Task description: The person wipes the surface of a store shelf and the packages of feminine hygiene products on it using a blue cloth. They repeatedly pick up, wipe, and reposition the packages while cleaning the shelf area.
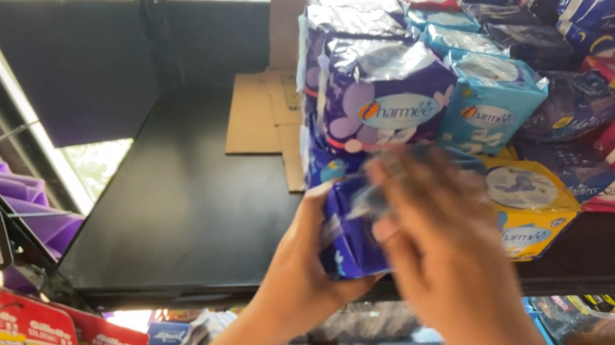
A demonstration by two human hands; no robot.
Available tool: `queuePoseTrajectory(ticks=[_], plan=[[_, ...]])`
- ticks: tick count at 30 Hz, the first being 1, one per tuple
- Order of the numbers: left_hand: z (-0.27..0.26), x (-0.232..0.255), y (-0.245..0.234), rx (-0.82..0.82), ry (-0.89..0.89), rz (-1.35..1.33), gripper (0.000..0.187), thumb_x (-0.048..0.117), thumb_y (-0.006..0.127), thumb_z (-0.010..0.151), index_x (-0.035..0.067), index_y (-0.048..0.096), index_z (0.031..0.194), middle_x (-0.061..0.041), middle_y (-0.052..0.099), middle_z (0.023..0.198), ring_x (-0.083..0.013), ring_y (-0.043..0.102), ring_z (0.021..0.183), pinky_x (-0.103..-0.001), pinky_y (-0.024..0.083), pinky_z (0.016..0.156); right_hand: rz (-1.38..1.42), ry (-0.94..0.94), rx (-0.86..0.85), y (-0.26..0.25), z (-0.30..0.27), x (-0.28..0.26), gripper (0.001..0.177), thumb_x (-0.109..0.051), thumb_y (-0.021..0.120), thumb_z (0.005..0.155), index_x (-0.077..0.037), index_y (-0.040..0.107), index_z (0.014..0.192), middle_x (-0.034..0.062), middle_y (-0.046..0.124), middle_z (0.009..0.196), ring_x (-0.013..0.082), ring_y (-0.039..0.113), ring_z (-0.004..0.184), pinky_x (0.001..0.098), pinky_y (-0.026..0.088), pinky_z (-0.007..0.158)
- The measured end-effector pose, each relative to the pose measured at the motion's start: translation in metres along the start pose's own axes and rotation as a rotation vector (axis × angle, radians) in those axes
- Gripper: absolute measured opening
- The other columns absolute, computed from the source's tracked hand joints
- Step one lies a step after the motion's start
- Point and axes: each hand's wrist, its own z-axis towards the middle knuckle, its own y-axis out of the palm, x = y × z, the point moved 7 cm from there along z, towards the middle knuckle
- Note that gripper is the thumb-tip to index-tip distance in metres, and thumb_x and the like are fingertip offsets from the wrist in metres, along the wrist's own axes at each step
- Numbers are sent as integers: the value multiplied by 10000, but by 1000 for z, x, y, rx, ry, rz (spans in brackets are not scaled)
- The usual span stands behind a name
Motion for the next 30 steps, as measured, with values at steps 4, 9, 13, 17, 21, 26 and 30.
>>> queuePoseTrajectory(ticks=[4,9,13,17,21,26,30], plan=[[1,0,3,19,65,50,929,133,883,730,39,346,1482,-189,610,1347,-317,693,1223,-393,579,1000,49,211,44,3,-8,27,467,-215,565,1022,-60,579,1462,210,566,1453,415,480,1397,516,365,1149],[-12,4,14,-38,545,590,832,120,915,702,71,473,1406,-220,578,1394,-429,536,1320,-509,404,1107,79,-99,46,8,-6,-56,385,-215,535,961,-87,623,1313,182,631,1375,400,501,1367,540,327,1145],[-23,-13,10,27,417,384,654,78,837,866,96,544,1452,-167,600,1451,-354,585,1368,-417,460,1159,108,-92,59,0,-16,-38,404,-207,508,1008,-92,640,1372,151,655,1365,372,535,1369,534,345,1162],[-19,35,5,196,359,235,838,194,865,732,14,449,1437,-207,567,1452,-387,569,1362,-462,441,1172,151,80,173,-20,-18,-1,382,-200,483,1076,-72,632,1403,176,648,1393,377,554,1387,494,413,1170],[-21,51,14,194,373,275,915,223,922,688,-16,424,1418,-242,548,1380,-370,562,1314,-434,455,1129,132,-45,262,-43,-20,-35,363,-184,465,1027,-28,649,1298,188,676,1299,386,627,1289,508,444,1144],[-28,22,25,150,178,-70,845,232,884,808,2,403,1464,-147,642,1300,-213,667,1180,-344,558,1033,126,-107,251,-37,-23,-34,317,-223,493,1053,-39,696,1213,137,729,1199,345,714,1177,443,525,1040],[-26,11,18,271,115,-170,847,177,933,760,-2,387,1382,-150,550,1263,-185,595,1155,-335,537,986,96,-93,325,-29,-17,0,264,-215,526,1036,-34,704,1108,97,734,1071,301,719,1000,442,507,892]])
